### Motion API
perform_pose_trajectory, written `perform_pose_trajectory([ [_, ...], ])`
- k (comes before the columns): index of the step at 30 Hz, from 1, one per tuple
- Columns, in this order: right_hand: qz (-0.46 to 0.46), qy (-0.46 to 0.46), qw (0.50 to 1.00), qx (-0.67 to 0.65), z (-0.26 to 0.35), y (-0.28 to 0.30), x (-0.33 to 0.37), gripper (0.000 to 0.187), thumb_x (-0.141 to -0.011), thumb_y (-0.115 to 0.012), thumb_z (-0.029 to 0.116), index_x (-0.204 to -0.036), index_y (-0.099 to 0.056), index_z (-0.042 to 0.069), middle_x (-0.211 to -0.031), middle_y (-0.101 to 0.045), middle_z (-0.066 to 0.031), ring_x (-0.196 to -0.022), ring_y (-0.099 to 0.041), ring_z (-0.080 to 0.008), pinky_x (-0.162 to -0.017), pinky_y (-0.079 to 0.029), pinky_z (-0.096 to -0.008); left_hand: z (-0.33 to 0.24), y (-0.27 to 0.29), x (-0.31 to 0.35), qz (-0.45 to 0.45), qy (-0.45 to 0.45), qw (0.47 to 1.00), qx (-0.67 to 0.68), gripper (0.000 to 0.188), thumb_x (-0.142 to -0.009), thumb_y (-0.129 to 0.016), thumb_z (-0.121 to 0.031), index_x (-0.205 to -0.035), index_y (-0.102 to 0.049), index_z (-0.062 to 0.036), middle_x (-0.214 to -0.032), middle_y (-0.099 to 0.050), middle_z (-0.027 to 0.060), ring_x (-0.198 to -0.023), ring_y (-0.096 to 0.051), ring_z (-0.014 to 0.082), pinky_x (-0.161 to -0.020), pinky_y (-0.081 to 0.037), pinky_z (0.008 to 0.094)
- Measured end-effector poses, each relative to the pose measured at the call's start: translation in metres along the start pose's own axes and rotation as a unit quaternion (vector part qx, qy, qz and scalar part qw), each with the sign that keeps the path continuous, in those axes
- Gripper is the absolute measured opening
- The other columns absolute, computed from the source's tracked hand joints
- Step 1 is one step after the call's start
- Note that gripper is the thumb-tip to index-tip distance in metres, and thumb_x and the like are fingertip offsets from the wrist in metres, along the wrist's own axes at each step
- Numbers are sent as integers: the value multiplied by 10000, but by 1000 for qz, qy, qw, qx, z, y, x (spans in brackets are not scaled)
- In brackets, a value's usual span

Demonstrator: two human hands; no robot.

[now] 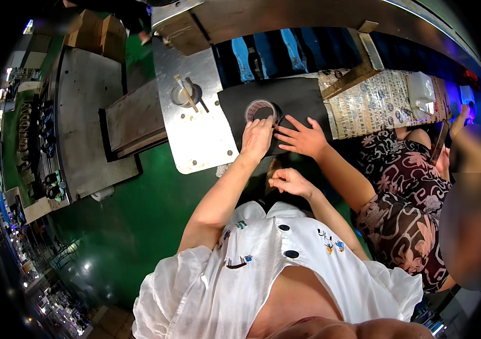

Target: The person picks up a roll of tape, moves to a workstation, and applies strips of tape to the edge of a black piece of material, pressing it down by hand.

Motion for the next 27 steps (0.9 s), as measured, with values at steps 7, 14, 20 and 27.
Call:
perform_pose_trajectory([
  [7,-78,64,995,12,76,1,-8,192,-821,-567,170,-673,-565,47,-565,-494,43,-475,-416,-19,-432,-315,-185,-1,7,-1,67,-89,994,-23,370,-738,-509,-112,-1084,-522,14,-854,-595,111,-825,-552,248,-763,-406,353],
  [14,-252,254,903,239,148,-27,-95,112,-799,-562,107,-847,-578,6,-706,-582,-63,-658,-543,-160,-593,-419,-261,53,68,61,34,-131,981,141,346,-646,-613,-70,-988,-578,-27,-986,-556,135,-941,-532,288,-825,-421,366],
  [20,-245,405,679,562,169,-48,-196,319,-735,-536,42,-1036,-597,129,-872,-574,-31,-806,-543,-195,-675,-464,-288,195,158,159,-13,122,988,94,239,-689,-549,20,-917,-592,-39,-975,-580,126,-910,-558,304,-791,-470,375],
  [27,-162,453,578,659,155,-46,-239,464,-722,-520,63,-1161,-554,211,-755,-497,7,-691,-489,-140,-611,-405,-254,271,205,249,-138,404,902,62,239,-707,-492,107,-911,-553,-2,-904,-548,137,-762,-565,267,-678,-468,316],
])
Point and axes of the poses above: each hand's wrist, its own x-axis away from the middle knuckle, its own y-axis out of the back of the hand, z = x × y, the point moved 3 cm from there along -x, towards the middle knuckle
